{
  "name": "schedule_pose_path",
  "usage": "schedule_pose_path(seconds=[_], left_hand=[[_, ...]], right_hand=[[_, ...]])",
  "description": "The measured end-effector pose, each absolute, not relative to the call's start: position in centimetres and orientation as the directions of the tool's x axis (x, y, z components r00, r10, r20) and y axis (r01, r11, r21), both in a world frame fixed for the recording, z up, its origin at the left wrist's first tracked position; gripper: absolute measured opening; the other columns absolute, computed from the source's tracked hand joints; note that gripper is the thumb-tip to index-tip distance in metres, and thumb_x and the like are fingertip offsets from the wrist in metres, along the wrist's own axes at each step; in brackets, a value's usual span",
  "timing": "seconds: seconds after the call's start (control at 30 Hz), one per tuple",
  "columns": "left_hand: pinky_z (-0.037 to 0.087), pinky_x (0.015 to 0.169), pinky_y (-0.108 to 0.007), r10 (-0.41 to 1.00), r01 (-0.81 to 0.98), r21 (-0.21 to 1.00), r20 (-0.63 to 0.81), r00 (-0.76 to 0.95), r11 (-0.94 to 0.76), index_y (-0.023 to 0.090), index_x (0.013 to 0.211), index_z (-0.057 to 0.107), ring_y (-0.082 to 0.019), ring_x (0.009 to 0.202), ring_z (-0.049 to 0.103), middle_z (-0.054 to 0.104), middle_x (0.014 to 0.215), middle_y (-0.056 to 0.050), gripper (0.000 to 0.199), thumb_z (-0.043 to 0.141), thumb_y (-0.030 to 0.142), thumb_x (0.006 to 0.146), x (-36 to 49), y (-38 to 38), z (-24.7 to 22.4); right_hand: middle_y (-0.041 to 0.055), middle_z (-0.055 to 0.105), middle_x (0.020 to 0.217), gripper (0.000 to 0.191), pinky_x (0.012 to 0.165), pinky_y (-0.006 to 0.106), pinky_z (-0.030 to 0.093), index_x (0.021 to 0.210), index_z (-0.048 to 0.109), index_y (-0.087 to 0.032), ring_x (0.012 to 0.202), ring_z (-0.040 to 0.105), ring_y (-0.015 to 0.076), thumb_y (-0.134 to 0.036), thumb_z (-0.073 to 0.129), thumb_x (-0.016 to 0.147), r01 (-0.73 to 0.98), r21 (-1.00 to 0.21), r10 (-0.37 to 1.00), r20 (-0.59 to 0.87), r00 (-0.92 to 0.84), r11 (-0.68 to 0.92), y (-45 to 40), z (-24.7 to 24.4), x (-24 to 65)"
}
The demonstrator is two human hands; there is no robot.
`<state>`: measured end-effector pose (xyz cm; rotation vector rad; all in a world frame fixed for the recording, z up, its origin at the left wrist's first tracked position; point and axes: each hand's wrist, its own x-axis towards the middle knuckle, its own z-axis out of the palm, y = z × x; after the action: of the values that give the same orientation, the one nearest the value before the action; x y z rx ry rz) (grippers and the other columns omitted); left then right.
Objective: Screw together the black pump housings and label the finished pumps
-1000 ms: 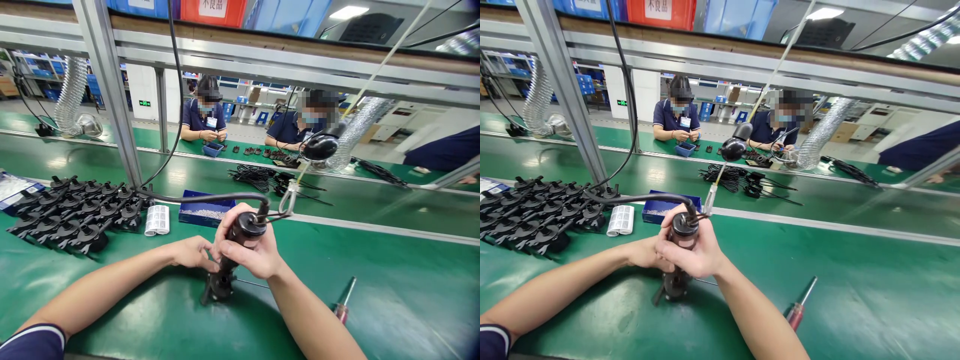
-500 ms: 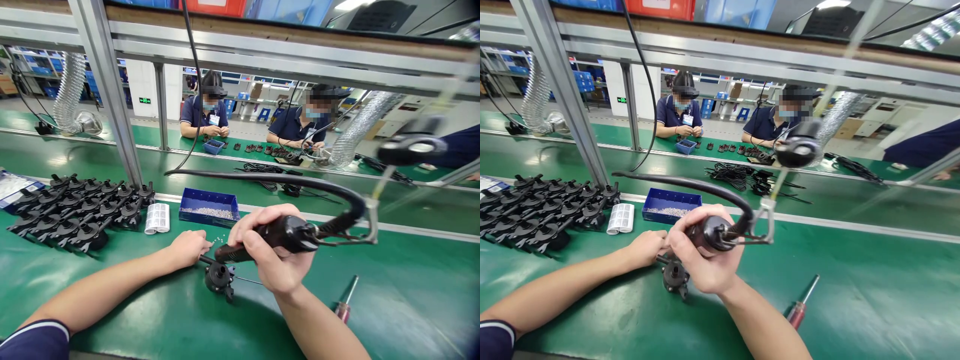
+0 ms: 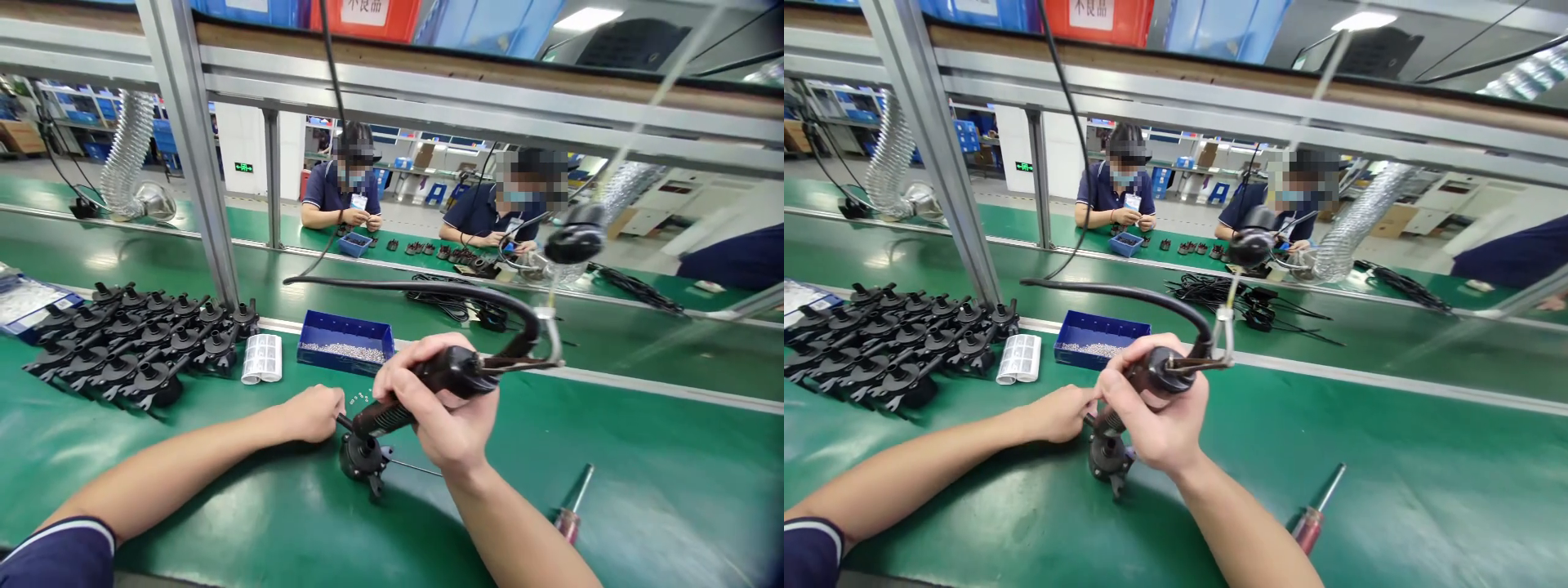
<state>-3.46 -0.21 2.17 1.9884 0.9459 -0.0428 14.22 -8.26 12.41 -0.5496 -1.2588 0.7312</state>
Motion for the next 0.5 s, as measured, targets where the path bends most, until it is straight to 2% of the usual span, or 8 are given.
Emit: schedule_pose_path(seconds=[0.07,0.13,0.23,0.37,0.5], left_hand=[[0.048,0.06,-0.03,0.485,0.646,0.735,-0.496,0.72,-0.208,0.022,0.084,0.061,-0.023,0.065,0.065,0.066,0.079,-0.005,0.01,0.063,0.027,0.092,-3.8,-0.1,2.1],[0.044,0.049,-0.028,0.354,0.654,0.748,-0.585,0.729,-0.112,0.022,0.076,0.057,-0.018,0.051,0.059,0.061,0.072,-0.002,0.021,0.061,0.032,0.093,-3.9,0.1,1.9],[0.043,0.045,-0.024,0.247,0.646,0.763,-0.627,0.739,0.006,0.021,0.073,0.054,-0.015,0.049,0.058,0.059,0.072,-0.001,0.029,0.064,0.039,0.093,-3.9,0.5,1.4],[0.045,0.043,-0.023,0.183,0.618,0.777,-0.63,0.755,0.125,0.021,0.074,0.054,-0.014,0.051,0.06,0.058,0.072,0.0,0.038,0.075,0.049,0.087,-3.7,0.9,1.0],[0.047,0.043,-0.022,0.148,0.594,0.781,-0.622,0.769,0.193,0.021,0.074,0.057,-0.015,0.052,0.062,0.059,0.069,0.001,0.044,0.087,0.052,0.078,-4.2,1.7,1.8]], right_hand=[[-0.0027,0.074,0.079,0.02,0.055,0.032,0.062,0.106,0.066,-0.026,0.06,0.074,0.0181,-0.023,0.084,0.099,-0.213,-0.741,0.77,0.626,0.125,0.637,-8.5,12.7,14.3],[-0.0027,0.073,0.077,0.02,0.054,0.032,0.062,0.105,0.065,-0.026,0.059,0.074,0.0183,-0.023,0.084,0.098,-0.233,-0.754,0.786,0.61,0.096,0.614,-8.6,12.7,14.2],[-0.0026,0.074,0.079,0.02,0.057,0.032,0.063,0.105,0.066,-0.026,0.061,0.075,0.0181,-0.022,0.084,0.099,-0.24,-0.763,0.793,0.607,0.049,0.6,-8.5,12.5,13.9],[-0.0026,0.073,0.08,0.019,0.058,0.032,0.063,0.108,0.065,-0.027,0.062,0.074,0.0179,-0.021,0.082,0.1,-0.244,-0.758,0.785,0.619,0.022,0.605,-8.6,12.3,13.8],[-0.0015,0.071,0.08,0.019,0.057,0.033,0.062,0.107,0.066,-0.026,0.061,0.071,0.0178,-0.022,0.083,0.1,-0.197,-0.751,0.769,0.638,0.03,0.631,-8.9,12.2,13.9]])
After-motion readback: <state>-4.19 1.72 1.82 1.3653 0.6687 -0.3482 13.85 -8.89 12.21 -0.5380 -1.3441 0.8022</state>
